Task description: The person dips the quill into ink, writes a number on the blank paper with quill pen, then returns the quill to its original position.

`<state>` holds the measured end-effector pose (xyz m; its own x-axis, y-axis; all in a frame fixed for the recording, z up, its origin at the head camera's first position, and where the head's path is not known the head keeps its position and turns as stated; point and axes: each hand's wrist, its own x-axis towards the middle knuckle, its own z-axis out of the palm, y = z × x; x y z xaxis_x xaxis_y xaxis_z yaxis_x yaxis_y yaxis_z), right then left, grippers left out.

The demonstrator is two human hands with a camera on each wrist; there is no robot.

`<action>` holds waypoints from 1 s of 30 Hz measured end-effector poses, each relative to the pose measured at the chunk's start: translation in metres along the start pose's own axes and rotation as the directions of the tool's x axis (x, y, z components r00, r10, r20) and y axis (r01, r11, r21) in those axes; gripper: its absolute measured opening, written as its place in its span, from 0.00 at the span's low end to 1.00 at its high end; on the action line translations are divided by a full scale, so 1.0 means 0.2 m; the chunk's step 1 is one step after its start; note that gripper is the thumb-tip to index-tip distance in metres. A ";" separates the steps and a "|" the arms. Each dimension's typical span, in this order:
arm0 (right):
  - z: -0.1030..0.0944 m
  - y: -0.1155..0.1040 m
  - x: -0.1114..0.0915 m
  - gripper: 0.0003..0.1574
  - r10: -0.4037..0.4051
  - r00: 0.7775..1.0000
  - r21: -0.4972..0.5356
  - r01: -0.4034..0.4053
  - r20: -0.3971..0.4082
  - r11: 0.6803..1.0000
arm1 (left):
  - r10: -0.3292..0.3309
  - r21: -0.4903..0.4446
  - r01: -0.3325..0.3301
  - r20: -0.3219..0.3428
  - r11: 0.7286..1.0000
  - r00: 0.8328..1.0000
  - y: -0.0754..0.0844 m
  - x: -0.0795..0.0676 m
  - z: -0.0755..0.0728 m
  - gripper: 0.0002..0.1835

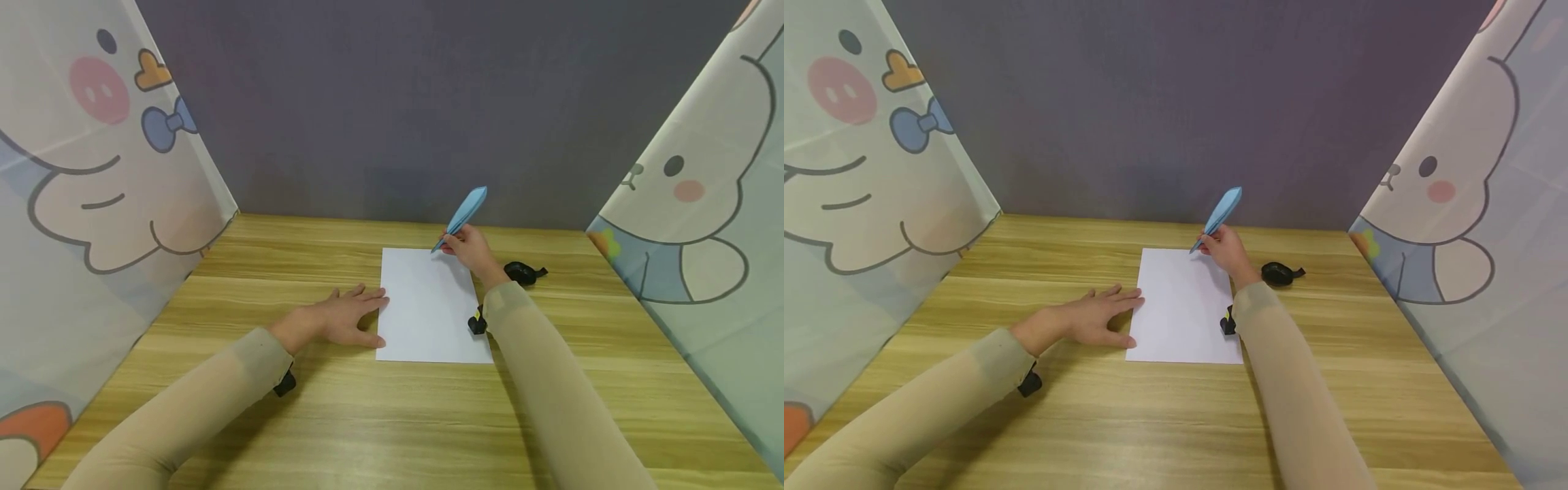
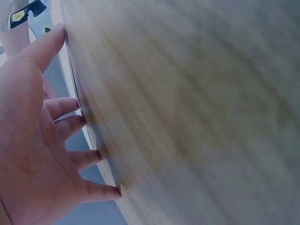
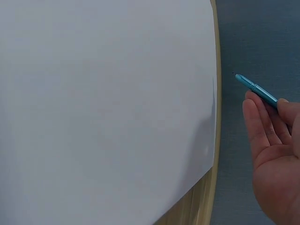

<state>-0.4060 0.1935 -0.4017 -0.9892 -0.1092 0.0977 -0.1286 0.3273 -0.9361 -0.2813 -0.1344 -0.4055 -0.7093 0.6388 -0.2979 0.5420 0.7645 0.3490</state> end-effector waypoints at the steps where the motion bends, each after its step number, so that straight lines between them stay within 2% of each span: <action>1: 0.00 0.00 0.00 0.24 -0.001 1.000 -0.001 0.001 -0.001 1.000 | 0.000 0.000 0.000 -0.001 1.000 1.000 0.00 0.00 0.00 0.54; 10: 0.01 0.01 0.02 0.23 0.008 1.000 -0.027 -0.008 -0.025 1.000 | -0.001 0.012 0.001 0.003 1.000 1.000 -0.01 0.01 0.00 0.55; 30: 0.03 0.03 0.03 0.25 0.045 0.997 -0.005 -0.045 -0.064 0.999 | 0.004 0.008 -0.004 0.000 1.000 1.000 -0.01 0.01 0.00 0.54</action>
<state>-0.4132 0.1902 -0.4093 -0.9964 -0.0343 0.0769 -0.0840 0.3364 -0.9380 -0.2837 -0.1346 -0.4067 -0.7074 0.6415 -0.2967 0.5479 0.7629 0.3431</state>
